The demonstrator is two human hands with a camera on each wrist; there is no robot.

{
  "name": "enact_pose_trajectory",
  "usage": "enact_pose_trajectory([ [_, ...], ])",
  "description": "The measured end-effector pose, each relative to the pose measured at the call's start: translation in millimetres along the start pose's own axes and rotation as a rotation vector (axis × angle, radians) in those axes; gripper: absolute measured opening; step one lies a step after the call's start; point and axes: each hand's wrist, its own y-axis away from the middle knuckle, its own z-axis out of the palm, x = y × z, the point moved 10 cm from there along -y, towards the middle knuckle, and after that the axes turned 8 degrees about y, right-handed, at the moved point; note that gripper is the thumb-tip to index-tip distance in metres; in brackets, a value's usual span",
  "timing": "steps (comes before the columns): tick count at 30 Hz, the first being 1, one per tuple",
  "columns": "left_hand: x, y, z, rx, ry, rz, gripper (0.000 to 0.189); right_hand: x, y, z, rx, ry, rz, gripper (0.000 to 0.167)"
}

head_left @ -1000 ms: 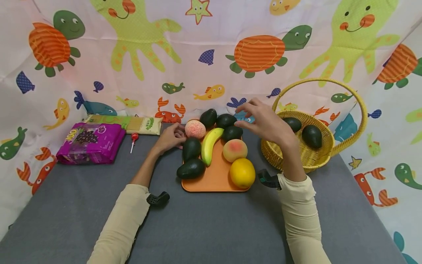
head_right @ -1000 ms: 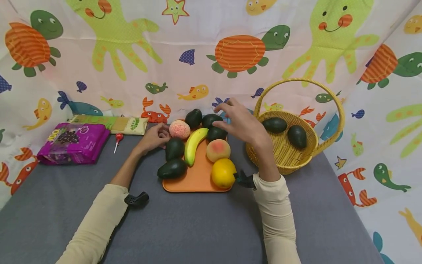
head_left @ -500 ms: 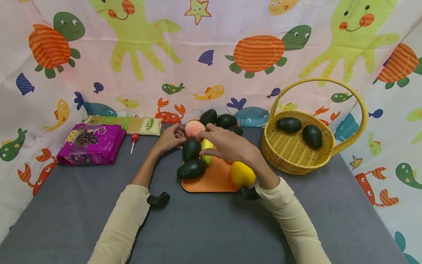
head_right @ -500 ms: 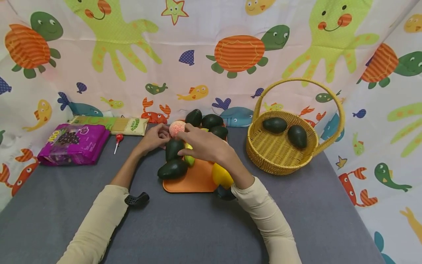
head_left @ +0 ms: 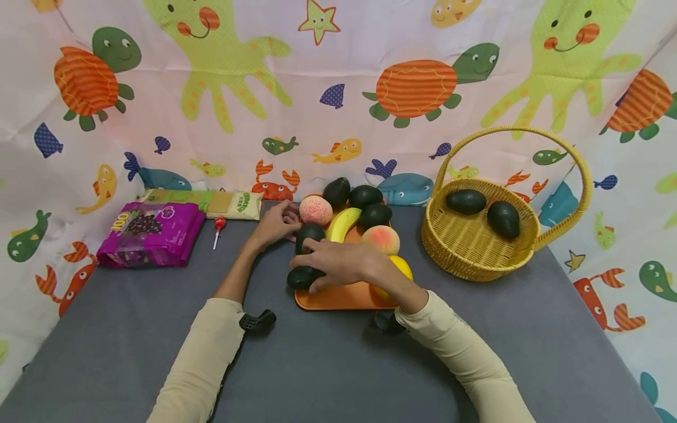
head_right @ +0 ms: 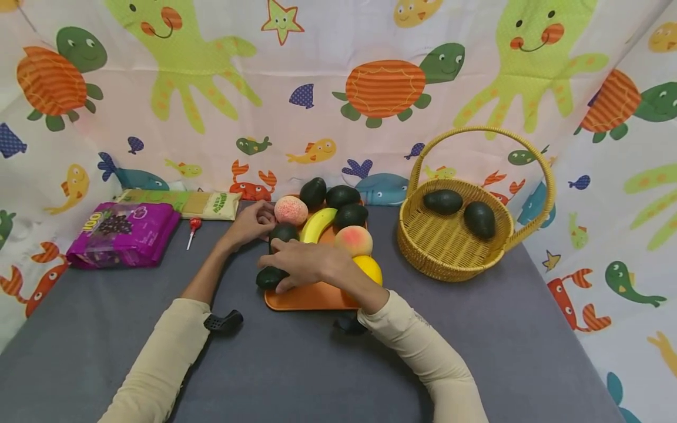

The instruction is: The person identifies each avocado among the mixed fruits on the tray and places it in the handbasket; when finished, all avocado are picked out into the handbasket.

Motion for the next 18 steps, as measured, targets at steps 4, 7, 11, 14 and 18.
enact_pose_trajectory([
  [4, 0.2, -0.3, 0.4, 0.002, 0.011, -0.004, 0.042, -4.4, -2.2, 3.4, -0.002, 0.035, -0.02, 0.06],
  [7, 1.2, 0.8, -0.7, 0.007, 0.006, -0.001, 0.042, -6.2, -3.9, 5.6, -0.005, 0.068, -0.02, 0.061],
  [11, 0.5, 1.5, -1.1, 0.009, -0.004, -0.003, 0.042, -6.1, -4.8, 8.9, -0.032, 0.099, 0.001, 0.063],
  [14, 0.7, 1.3, -0.4, 0.008, -0.005, -0.001, 0.041, -3.7, -4.7, 9.8, -0.044, 0.091, 0.029, 0.063],
  [18, 1.5, 0.8, 1.1, 0.006, -0.007, 0.005, 0.041, -5.5, -3.6, 9.6, -0.037, 0.098, -0.005, 0.061],
])
